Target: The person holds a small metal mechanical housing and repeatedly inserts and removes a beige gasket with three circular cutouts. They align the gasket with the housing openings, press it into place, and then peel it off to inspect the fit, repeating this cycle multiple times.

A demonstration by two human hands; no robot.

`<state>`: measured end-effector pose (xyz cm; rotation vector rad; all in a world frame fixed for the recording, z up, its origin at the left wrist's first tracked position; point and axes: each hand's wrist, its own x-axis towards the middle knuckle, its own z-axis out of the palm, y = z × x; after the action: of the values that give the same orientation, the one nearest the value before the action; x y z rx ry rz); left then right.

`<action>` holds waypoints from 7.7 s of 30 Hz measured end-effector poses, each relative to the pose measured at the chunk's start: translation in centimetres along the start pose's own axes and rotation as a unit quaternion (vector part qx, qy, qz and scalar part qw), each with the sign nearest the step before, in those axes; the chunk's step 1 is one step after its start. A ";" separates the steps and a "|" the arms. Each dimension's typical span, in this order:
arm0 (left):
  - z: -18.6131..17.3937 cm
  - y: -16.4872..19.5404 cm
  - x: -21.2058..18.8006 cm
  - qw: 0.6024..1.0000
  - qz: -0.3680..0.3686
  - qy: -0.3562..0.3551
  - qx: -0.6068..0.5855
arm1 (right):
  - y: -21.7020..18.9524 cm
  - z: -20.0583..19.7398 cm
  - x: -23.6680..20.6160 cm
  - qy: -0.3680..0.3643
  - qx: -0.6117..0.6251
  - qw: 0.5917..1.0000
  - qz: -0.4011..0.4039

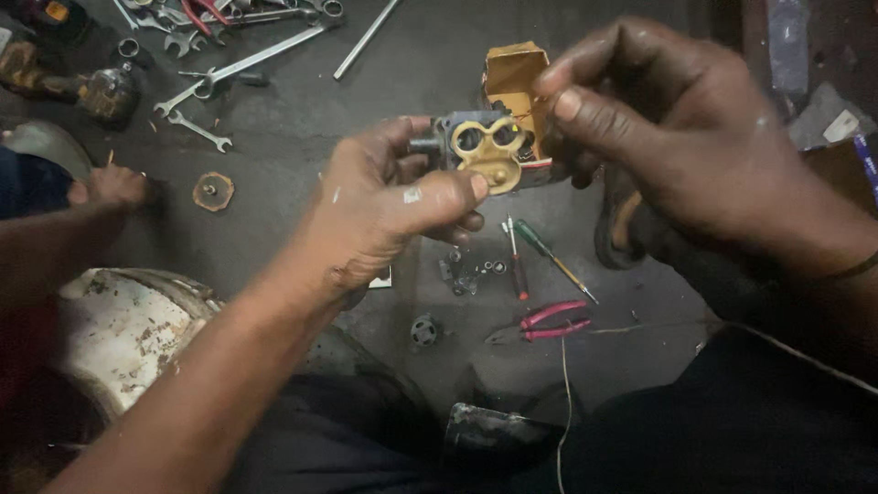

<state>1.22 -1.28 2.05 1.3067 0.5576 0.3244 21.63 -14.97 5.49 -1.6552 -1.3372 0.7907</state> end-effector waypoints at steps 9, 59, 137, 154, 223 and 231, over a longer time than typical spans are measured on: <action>-0.6 -0.1 -0.2 0.999 0.010 0.019 -0.041 | 5.0 0.3 1.7 0.011 0.087 0.994 0.069; -1.6 -0.1 -0.5 0.986 0.017 0.052 0.157 | 34.0 18.2 -2.6 -0.090 -0.228 0.962 0.120; 0.4 -1.6 1.7 0.995 -0.026 0.049 0.089 | 0.8 -0.5 1.4 -0.011 0.050 0.980 0.191; 1.1 -1.8 1.4 0.995 0.000 0.055 0.078 | -0.2 1.7 1.1 0.049 -0.315 0.919 -0.230; 0.2 -2.7 2.2 0.997 -0.045 -0.040 -0.041 | 1.9 -0.4 1.1 -0.018 -0.055 0.998 -0.019; 1.1 -2.0 1.4 0.994 -0.018 0.049 0.095 | 2.1 0.4 1.2 -0.035 -0.068 0.995 -0.058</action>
<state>2.80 -1.92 0.02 1.4671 0.7076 0.3131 22.48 -13.91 3.48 -1.6509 -1.5512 0.7085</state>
